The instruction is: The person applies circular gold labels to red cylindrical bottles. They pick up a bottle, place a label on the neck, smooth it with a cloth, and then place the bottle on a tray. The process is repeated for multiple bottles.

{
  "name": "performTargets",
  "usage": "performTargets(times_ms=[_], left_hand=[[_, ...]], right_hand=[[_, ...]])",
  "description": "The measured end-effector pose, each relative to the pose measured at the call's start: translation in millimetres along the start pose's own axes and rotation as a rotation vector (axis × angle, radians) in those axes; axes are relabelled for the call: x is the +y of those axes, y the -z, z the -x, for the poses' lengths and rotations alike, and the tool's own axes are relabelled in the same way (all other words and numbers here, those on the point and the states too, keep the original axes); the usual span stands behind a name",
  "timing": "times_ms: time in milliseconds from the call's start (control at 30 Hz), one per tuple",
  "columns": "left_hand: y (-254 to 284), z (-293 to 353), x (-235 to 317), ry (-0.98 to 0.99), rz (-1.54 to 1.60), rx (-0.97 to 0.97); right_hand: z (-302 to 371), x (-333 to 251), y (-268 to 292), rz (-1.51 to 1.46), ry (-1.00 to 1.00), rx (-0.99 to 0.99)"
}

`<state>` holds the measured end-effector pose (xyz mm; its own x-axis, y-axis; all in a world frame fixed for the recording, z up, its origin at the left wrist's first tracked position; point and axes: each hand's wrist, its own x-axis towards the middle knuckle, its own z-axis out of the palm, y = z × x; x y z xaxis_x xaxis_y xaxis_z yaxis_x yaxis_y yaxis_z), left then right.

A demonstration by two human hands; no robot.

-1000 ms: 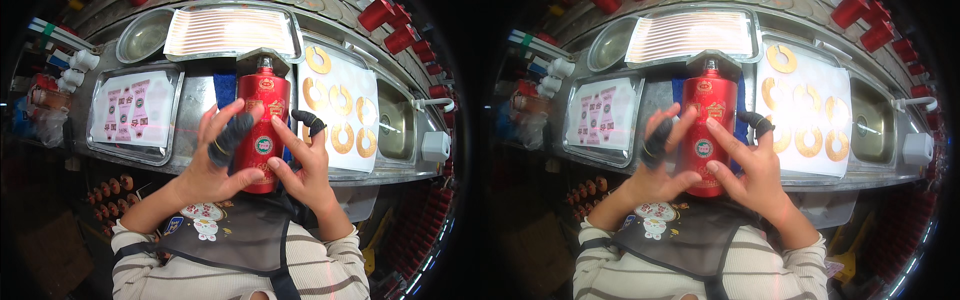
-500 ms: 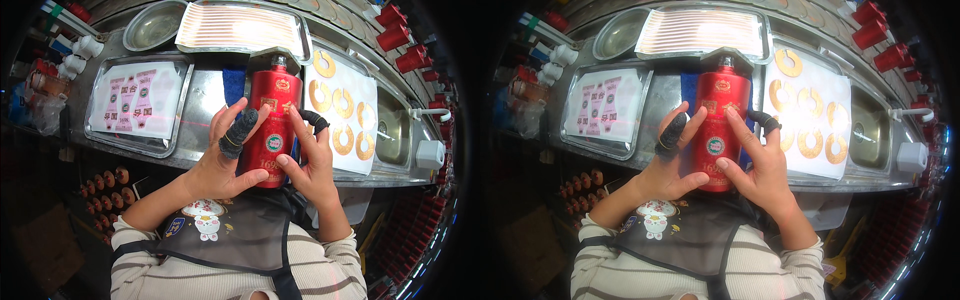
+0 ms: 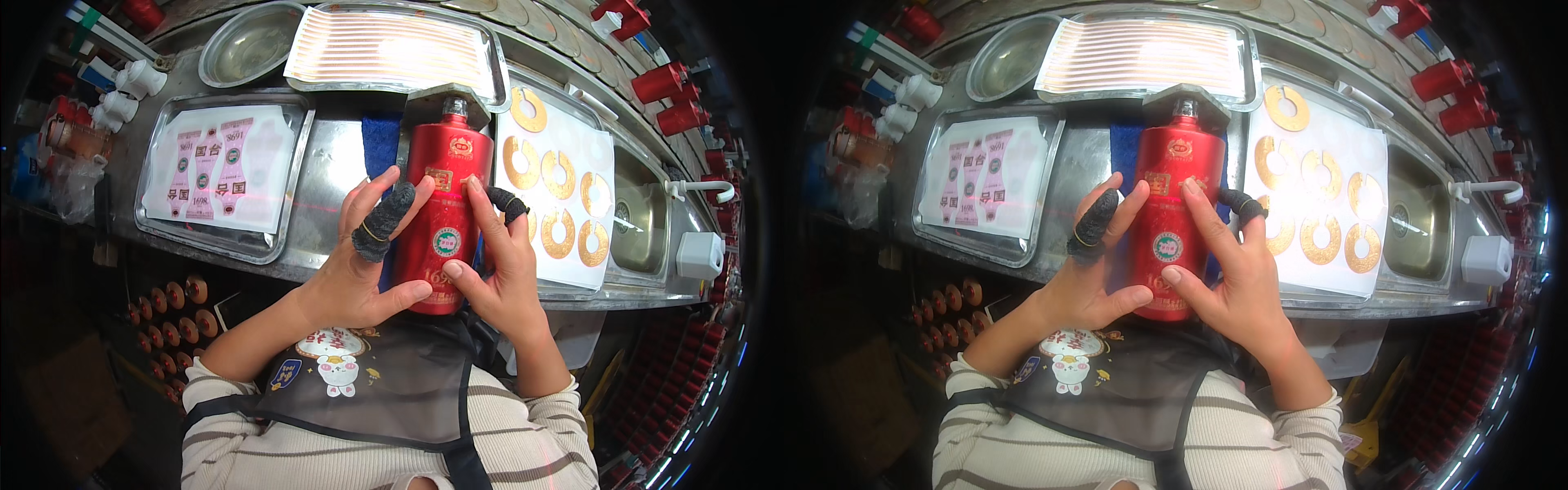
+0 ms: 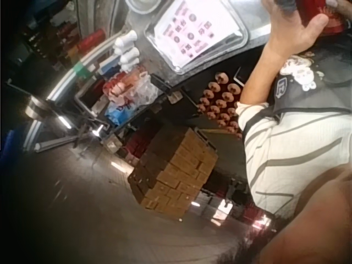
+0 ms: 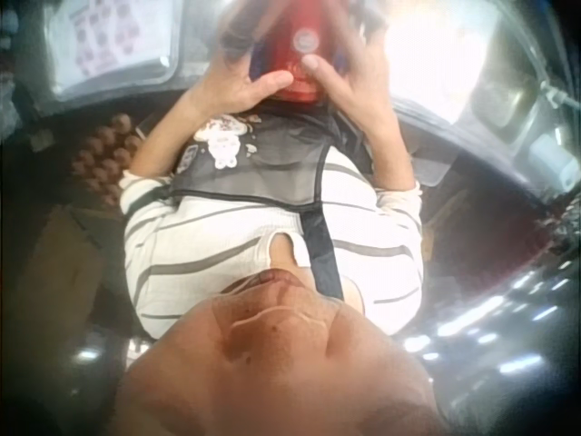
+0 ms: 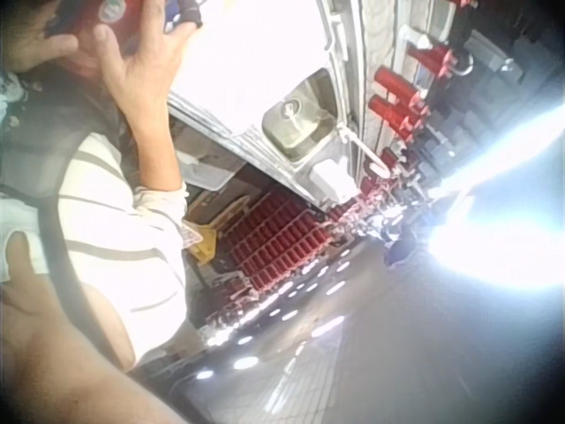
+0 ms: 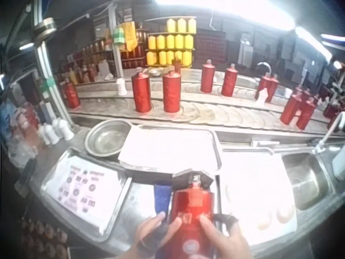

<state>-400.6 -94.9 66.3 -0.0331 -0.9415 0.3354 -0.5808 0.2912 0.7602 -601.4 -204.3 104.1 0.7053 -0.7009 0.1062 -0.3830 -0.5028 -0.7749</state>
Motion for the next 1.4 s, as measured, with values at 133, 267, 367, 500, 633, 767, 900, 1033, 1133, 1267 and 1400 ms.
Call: performTargets(times_ms=[133, 267, 367, 500, 633, 767, 900, 1033, 1133, 1267, 1400], left_hand=[[2, -1, 5, 0.025, 0.013, -0.014], [-1, -2, 2, 0.004, 0.012, -0.012], [-1, -1, 1, -0.005, 0.013, -0.003], [-2, -3, 1, -0.029, 0.024, 0.003], [0, -2, -1, -0.004, 0.005, -0.039], [4, -4, -1, 0.015, 0.001, -0.066], [3, -5, -5, 0.004, 0.019, -0.044], [6, -5, 5, 0.060, 0.046, -0.056], [4, -3, 2, 0.039, 0.050, -0.068], [8, -3, 2, 0.042, 0.029, -0.119], [9, -5, 3, 0.033, 0.047, -0.115]], right_hand=[[-1, -3, 3, 0.034, 0.008, -0.004], [-2, -4, 4, 0.061, 0.012, -0.028], [-4, -4, 5, 0.060, 0.005, -0.023], [-8, -12, 11, 0.118, -0.027, -0.056], [-7, -16, 7, 0.098, -0.074, -0.081], [-10, -16, 5, 0.134, -0.018, -0.032], [-10, -17, 4, 0.121, -0.030, -0.039], [-9, -15, 4, 0.134, -0.024, -0.057], [-8, -15, 4, 0.142, -0.032, -0.065], [-6, -15, 2, 0.142, -0.029, -0.062], [-7, -19, 5, 0.128, -0.052, -0.075]])
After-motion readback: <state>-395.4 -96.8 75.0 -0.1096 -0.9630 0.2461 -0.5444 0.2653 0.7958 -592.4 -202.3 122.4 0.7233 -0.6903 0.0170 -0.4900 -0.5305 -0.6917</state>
